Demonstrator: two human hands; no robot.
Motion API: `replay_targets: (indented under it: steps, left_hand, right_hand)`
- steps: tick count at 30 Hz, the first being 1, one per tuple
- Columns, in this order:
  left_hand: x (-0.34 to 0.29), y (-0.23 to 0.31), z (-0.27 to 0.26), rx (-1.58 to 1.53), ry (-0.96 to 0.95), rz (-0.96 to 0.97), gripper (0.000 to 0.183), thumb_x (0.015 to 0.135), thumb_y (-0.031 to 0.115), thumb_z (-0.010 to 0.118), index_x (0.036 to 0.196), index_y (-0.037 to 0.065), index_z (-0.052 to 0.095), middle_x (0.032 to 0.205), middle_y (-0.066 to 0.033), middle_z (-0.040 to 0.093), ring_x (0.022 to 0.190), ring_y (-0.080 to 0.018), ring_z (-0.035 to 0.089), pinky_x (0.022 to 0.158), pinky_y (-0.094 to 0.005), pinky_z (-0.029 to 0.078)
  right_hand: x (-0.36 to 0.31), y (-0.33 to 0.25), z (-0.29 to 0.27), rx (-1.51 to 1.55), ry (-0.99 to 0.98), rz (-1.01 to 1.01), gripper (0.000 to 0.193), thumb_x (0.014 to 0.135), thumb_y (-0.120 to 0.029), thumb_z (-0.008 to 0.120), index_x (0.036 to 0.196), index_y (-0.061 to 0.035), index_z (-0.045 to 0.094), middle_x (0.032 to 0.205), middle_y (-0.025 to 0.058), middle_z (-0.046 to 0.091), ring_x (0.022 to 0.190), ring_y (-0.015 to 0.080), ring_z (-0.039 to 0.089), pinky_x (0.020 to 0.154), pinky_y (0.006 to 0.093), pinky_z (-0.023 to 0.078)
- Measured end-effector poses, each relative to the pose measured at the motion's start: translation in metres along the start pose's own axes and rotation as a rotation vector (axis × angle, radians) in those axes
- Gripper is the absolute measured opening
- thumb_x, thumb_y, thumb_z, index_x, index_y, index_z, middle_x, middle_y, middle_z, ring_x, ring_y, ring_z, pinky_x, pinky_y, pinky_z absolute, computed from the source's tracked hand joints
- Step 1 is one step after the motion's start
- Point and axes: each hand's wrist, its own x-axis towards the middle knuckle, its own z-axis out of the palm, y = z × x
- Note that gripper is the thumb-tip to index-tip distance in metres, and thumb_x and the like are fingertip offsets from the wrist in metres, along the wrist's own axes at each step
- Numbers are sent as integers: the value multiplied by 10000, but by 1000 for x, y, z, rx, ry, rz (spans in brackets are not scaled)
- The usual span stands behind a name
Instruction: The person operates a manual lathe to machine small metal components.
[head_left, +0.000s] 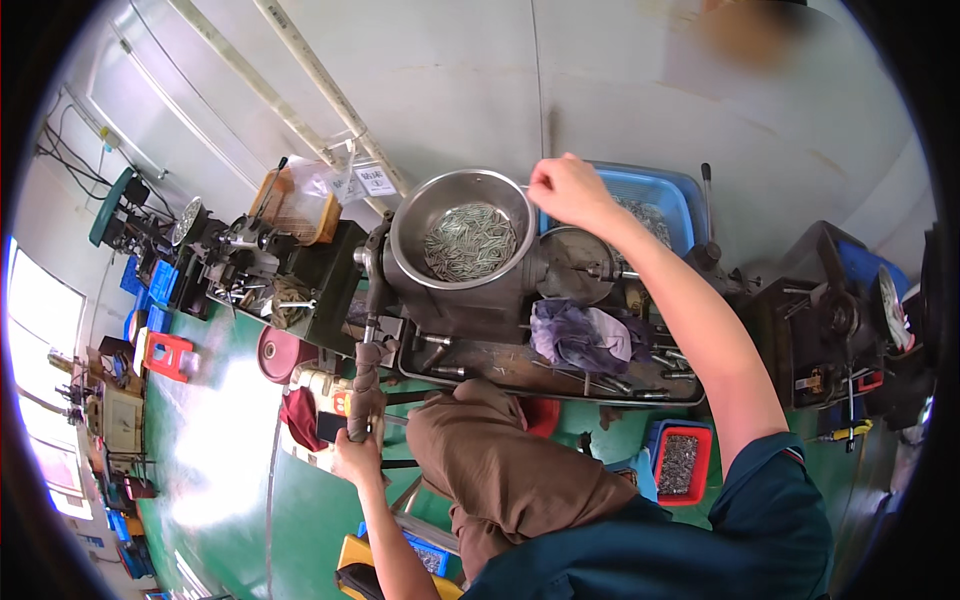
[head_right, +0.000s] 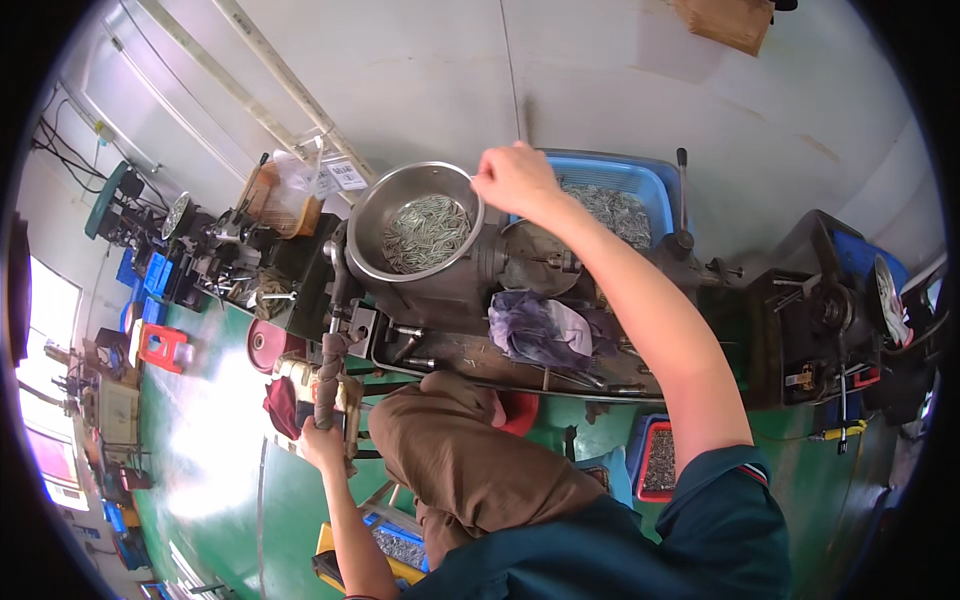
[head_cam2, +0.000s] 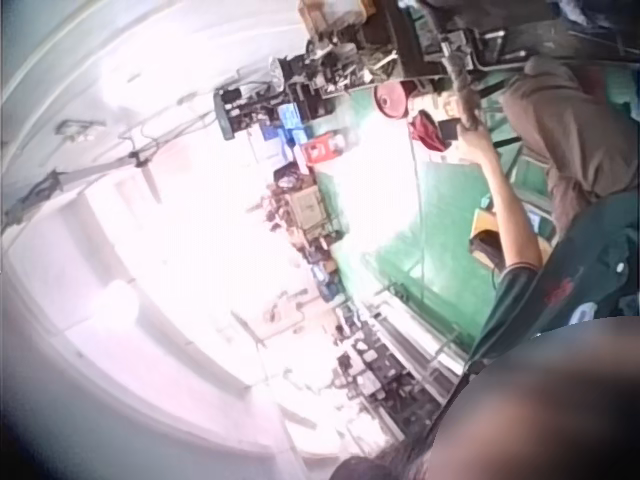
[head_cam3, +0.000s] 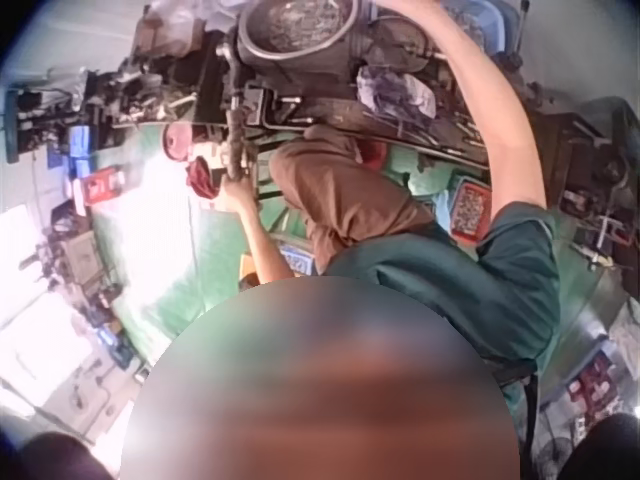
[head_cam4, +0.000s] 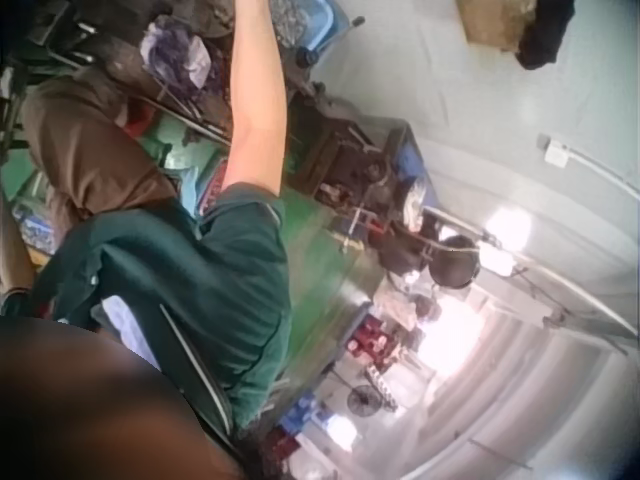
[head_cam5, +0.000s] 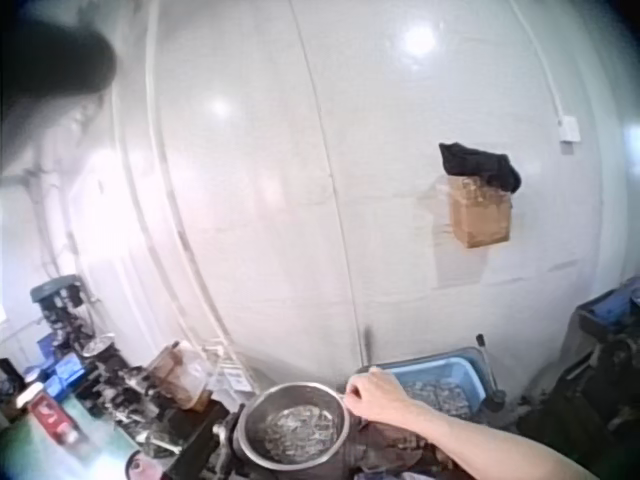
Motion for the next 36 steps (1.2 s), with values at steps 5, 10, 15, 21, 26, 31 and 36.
replay_targets:
  steps: [5, 10, 15, 21, 26, 31, 36]
  left_hand:
    - [2, 4, 1, 1, 55, 51, 240, 642, 262, 590, 649, 27, 543, 597, -199, 549, 608, -384, 540, 528, -453, 398]
    - [1, 4, -2, 40, -23, 10, 234, 604, 218, 587, 745, 32, 568, 659, -182, 571, 646, -365, 554, 575, -439, 422]
    - [-1, 3, -1, 22, -18, 26, 229, 600, 202, 580, 744, 24, 564, 673, -190, 569, 661, -364, 553, 583, -435, 419]
    - [-4, 6, -4, 24, -14, 32, 215, 593, 185, 575, 733, 22, 561, 652, -187, 563, 641, -367, 548, 581, -438, 417]
    - [-2, 4, -2, 23, 3, 43, 196, 594, 186, 576, 703, 26, 548, 642, -182, 561, 639, -368, 547, 576, -440, 416]
    - [-3, 11, -8, 12, -9, 24, 189, 594, 185, 576, 678, 22, 533, 631, -187, 555, 627, -373, 542, 567, -442, 413]
    - [-2, 2, -2, -11, 38, 76, 181, 593, 182, 571, 654, 23, 513, 602, -190, 541, 605, -378, 533, 549, -453, 403]
  right_hand:
    - [-35, 65, 7, 391, -215, 247, 133, 598, -167, 596, 639, -41, 607, 604, 90, 584, 555, 179, 558, 549, 285, 428]
    - [-56, 53, 11, 331, -286, 215, 163, 583, -159, 584, 677, -30, 616, 650, 100, 599, 624, 213, 578, 597, 305, 445]
    - [-47, 27, 1, 380, -287, 136, 167, 590, -161, 583, 668, -14, 595, 626, 103, 588, 592, 207, 572, 574, 306, 437]
    - [-39, 20, 7, 534, -114, 63, 151, 617, -156, 583, 654, -10, 577, 588, 81, 567, 544, 164, 543, 528, 280, 414]
    - [-35, 36, 19, 858, 100, 205, 122, 618, -119, 591, 652, -6, 559, 599, 44, 563, 559, 103, 517, 524, 241, 405]
    - [-43, 67, 26, 769, 54, 340, 127, 600, -115, 602, 659, -7, 570, 607, 49, 571, 579, 111, 531, 549, 242, 422]
    - [-64, 77, 50, 473, -184, 307, 153, 582, -131, 608, 706, -43, 623, 656, 80, 604, 627, 186, 583, 607, 284, 448]
